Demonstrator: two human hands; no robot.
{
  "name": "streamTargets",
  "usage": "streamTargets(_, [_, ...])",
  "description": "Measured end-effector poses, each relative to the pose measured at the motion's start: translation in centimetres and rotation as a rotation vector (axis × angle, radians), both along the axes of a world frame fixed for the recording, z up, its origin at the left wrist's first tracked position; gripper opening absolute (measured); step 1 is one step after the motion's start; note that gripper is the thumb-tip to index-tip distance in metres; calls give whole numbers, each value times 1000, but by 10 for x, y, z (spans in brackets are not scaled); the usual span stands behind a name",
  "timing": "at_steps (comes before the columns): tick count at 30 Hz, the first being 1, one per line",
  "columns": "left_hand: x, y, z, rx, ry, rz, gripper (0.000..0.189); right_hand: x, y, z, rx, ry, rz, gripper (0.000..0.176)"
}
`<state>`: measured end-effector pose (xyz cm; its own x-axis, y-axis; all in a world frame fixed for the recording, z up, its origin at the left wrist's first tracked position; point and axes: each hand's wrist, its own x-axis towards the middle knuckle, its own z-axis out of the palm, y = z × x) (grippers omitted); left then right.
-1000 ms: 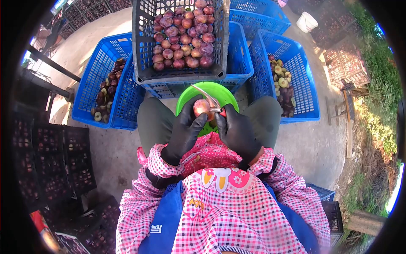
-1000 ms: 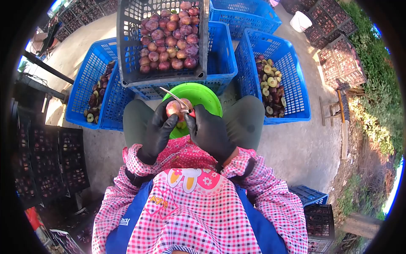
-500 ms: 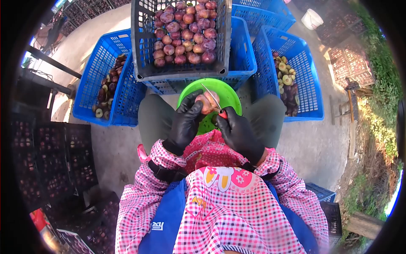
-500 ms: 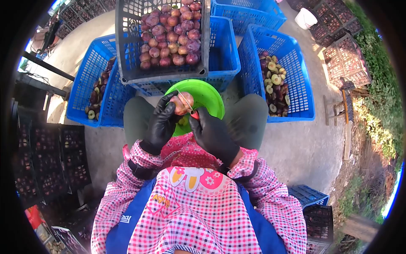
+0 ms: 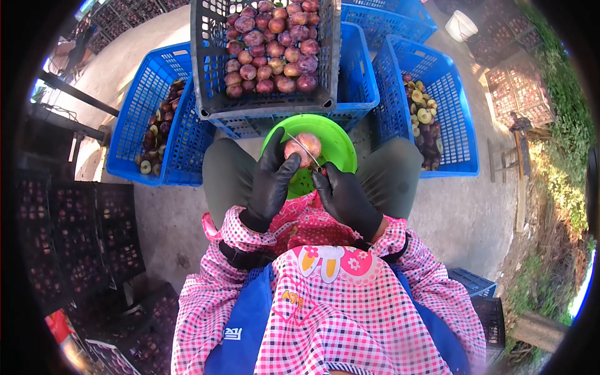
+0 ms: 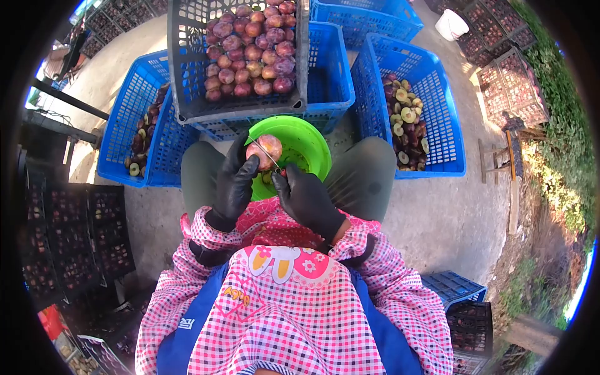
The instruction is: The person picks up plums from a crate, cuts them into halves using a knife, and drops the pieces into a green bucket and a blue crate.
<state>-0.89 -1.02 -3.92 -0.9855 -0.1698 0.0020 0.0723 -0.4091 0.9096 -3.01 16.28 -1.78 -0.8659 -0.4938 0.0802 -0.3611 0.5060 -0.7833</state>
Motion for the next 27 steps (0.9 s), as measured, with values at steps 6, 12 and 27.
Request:
streamTargets(6, [-3,8,11,536,-121,-213,53,12,-5,3,11,47,-55,26])
streamTargets(12, [-4,13,-8,422,-129,-225,55,12,0,0,16,67,-96,22])
streamTargets(27, [-11,23,13,646,-62,-252,57,22,-9,4,58,198,-166,21])
